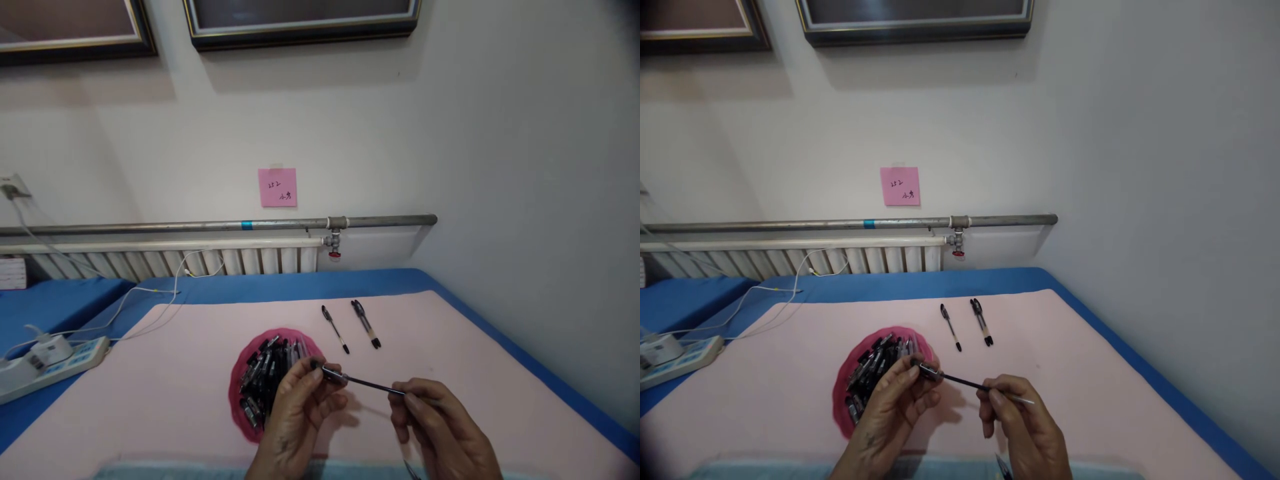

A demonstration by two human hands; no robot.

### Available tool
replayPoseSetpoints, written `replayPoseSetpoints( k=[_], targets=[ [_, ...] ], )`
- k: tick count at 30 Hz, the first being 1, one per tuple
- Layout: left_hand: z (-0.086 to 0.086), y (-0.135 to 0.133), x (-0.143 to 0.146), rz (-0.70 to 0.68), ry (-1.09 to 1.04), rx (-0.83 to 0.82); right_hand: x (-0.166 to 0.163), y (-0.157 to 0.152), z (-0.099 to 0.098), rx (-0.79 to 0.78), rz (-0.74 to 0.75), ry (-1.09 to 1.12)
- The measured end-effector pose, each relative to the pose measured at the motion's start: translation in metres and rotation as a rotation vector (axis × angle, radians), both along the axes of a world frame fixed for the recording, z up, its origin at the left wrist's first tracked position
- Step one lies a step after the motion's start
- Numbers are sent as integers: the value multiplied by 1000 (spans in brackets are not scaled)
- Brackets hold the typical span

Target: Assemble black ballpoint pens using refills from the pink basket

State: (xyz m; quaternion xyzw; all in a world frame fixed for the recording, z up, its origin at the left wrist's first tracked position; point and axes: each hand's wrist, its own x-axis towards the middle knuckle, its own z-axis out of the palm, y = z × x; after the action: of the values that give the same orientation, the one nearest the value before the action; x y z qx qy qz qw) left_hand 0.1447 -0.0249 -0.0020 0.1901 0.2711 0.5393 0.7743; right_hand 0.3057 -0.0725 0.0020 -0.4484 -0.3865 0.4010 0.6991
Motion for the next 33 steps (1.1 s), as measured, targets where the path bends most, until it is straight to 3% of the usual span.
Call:
replayPoseSetpoints(
  k=[23, 33],
  targets=[
    [-1, -1, 3, 12, -1, -23, -19, -2, -1, -83, 34, 57],
    [-6, 1, 4, 34, 19, -14, -18, 7, 0, -203, 147, 359]
  ],
)
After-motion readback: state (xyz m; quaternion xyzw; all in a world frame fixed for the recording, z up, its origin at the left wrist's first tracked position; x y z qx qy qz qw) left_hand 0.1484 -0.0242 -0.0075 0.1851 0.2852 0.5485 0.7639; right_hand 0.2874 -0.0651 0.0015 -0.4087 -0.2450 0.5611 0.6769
